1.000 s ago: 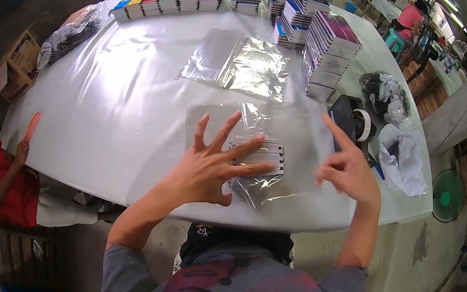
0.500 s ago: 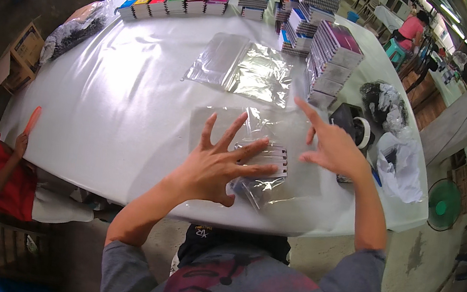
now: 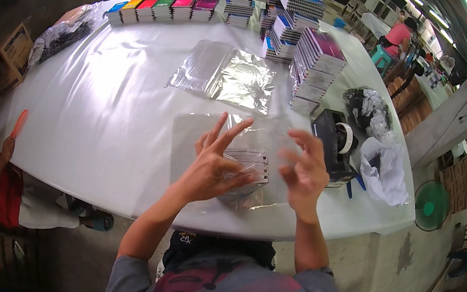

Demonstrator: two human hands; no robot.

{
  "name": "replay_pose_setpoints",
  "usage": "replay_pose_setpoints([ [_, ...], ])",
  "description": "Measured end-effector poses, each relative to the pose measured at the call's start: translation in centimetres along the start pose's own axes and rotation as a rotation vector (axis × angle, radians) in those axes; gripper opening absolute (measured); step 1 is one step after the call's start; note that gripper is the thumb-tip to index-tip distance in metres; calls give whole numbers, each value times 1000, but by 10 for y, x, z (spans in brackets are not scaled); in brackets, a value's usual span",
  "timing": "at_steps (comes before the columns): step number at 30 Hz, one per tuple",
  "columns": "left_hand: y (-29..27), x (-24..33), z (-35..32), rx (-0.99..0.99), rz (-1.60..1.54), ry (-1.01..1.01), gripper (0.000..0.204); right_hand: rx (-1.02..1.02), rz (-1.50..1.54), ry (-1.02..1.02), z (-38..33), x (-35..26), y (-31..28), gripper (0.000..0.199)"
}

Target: The person places spiral-bound notebooks into clear plastic bags and seals them with tape. They repeat this process for multiple notebooks, stacking the finished packages on the table.

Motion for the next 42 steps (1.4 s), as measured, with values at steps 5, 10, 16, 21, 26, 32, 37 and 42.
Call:
replay_pose_setpoints([
  [5,2,-30,22,-9,-507,-123,25,-275,68,443,-11,8,24,128],
  [10,2,-34,26,35,-342,-181,27,-230,425,693,-14,12,48,124],
  [16,-10,-32,8,205,-456,-324,119,-197,664,888,0,9,47,107],
  [21,7,-32,-10,94,-650,-517,114,-330,600,908,3,26,39,76],
  [26,6,-29,-9,120,-612,-499,110,-522,811,1023,4,48,17,41],
  [32,2,-27,-8,85,-669,-478,109,-609,772,959,31,70,26,22],
  [37,2,-31,-9,77,-565,-454,110,-505,617,750,45,57,40,20],
  [42,4,-32,-10,74,-577,-429,109,-257,479,613,39,42,48,18],
])
Point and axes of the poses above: each hand's wrist, its own z-axis towards the middle knuckle, its own y-axis out of the palm, x = y × z, the point moved 1 cm from there along z, towards the middle knuckle, and after that the axes turned 7 degrees about y, right-handed, at the moved point
